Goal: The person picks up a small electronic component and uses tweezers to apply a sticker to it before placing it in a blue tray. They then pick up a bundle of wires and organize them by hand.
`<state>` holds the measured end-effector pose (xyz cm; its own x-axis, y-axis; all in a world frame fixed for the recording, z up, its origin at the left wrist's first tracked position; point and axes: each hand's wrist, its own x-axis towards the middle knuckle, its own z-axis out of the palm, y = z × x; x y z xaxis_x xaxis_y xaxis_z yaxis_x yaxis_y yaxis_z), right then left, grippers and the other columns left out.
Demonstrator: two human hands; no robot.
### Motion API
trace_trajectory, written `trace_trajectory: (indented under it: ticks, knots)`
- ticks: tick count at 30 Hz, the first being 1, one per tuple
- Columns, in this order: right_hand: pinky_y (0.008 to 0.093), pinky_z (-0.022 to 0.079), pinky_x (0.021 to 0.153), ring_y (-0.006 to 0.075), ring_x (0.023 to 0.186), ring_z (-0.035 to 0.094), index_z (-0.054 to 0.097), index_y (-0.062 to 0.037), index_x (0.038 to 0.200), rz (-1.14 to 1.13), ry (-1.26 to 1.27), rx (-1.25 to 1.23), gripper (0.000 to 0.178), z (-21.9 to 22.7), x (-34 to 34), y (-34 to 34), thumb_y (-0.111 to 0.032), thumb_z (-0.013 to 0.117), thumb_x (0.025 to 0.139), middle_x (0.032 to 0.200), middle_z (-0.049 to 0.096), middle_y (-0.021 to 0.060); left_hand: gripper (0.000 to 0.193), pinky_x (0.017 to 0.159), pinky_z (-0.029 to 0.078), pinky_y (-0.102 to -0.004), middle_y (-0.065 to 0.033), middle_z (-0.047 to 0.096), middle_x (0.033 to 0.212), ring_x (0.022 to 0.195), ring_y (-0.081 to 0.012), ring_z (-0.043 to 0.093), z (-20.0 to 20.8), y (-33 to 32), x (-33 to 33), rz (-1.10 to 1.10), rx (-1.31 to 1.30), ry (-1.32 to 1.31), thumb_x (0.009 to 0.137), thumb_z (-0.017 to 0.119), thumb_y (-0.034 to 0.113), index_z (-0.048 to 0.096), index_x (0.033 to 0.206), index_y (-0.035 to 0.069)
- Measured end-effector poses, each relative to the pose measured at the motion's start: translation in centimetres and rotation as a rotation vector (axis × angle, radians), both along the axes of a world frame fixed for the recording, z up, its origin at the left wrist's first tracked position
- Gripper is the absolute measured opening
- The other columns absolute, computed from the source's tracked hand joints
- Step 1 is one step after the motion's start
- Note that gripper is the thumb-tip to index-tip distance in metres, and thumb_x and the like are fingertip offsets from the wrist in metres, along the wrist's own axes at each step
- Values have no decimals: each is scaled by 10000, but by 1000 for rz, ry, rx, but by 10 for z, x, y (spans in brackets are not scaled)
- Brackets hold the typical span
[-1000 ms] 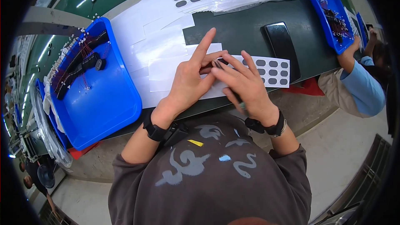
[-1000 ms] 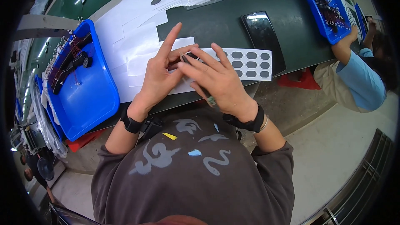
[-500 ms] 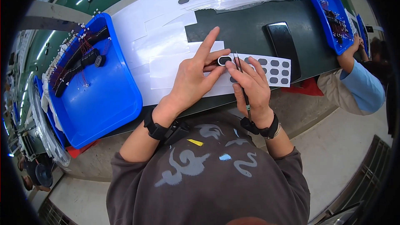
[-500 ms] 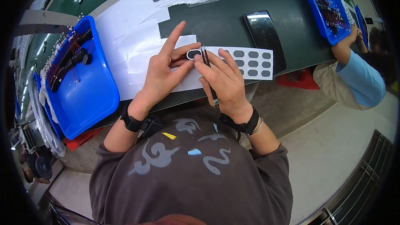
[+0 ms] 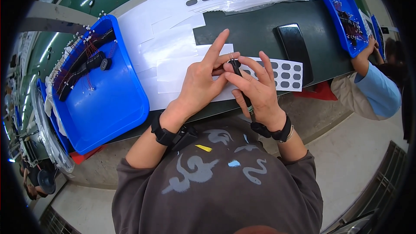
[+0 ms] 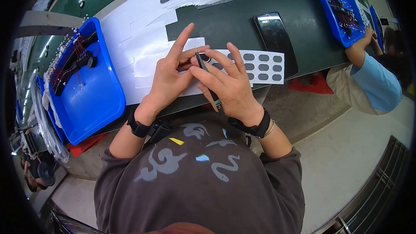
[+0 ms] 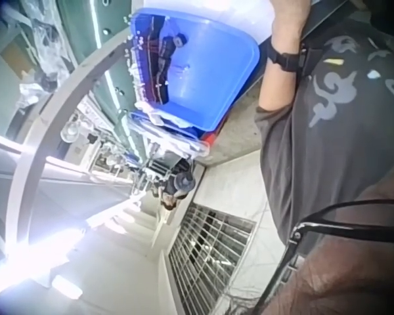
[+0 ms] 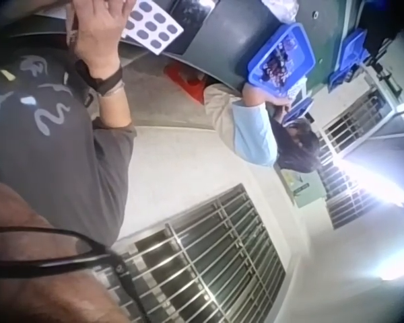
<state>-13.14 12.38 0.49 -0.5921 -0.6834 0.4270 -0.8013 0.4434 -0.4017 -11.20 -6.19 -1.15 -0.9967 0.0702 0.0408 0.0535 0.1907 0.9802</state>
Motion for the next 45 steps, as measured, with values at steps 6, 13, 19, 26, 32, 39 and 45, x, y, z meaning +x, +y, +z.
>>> trace_trajectory:
  ticks: [6, 13, 19, 26, 32, 39, 45]
  knots:
    - [411, 486, 990, 327, 1138, 620, 594, -37, 1219, -143, -386, -363, 361, -4, -8, 3, 2, 648, 863, 1170, 668, 144, 822, 851, 596, -360, -145, 699, 1170, 977, -312, 713, -1, 0, -2, -24, -26, 61, 860, 644, -27, 233, 1550, 147]
    - [333, 537, 858, 294, 1006, 663, 640, -37, 1105, -49, -211, -96, 285, 14, -22, 4, 22, 687, 830, 1112, 674, 136, 820, 845, 599, -368, -151, 700, 1166, 978, -311, 713, -3, 1, -2, -18, -15, 96, 868, 636, -22, 217, 1552, 144]
    - [296, 529, 786, 210, 930, 657, 644, -32, 1028, 15, -191, -101, 173, 18, -39, 7, -1, 679, 861, 1064, 683, 106, 697, 838, 600, -355, -160, 710, 1126, 961, -293, 721, 0, 3, 0, 34, 87, 71, 886, 633, -2, 341, 1507, 120]
    - [281, 510, 834, 121, 951, 622, 582, -15, 1064, -139, -817, -527, 115, 14, -38, -2, -55, 612, 960, 1058, 686, 98, 316, 850, 594, -290, -144, 700, 1120, 998, -229, 708, 4, -6, -1, 35, 434, -265, 981, 584, 87, 600, 1283, -5]
    - [260, 493, 867, 119, 951, 619, 537, -3, 1096, -148, -899, -640, 136, 20, -43, 0, -39, 585, 973, 1067, 680, 122, 347, 855, 596, -270, -166, 671, 1167, 1045, -240, 691, 15, -12, -9, 33, 747, -439, 1022, 530, 139, 556, 1326, -27]
    - [242, 491, 819, 105, 905, 611, 562, -22, 1063, -74, -836, -571, 128, 35, -49, -9, -27, 621, 950, 1024, 675, 74, 347, 870, 593, -278, -135, 681, 1153, 1015, -180, 685, 15, -13, -9, -6, 828, -470, 1010, 559, 139, 570, 1316, -25]
    - [235, 487, 762, 87, 837, 597, 588, -31, 1002, 49, -517, -174, 108, 41, -62, -16, -23, 658, 921, 932, 639, 22, 353, 851, 599, -278, -130, 680, 1151, 993, -171, 687, 9, -9, -3, -8, 614, -380, 1002, 570, 126, 568, 1320, -28]
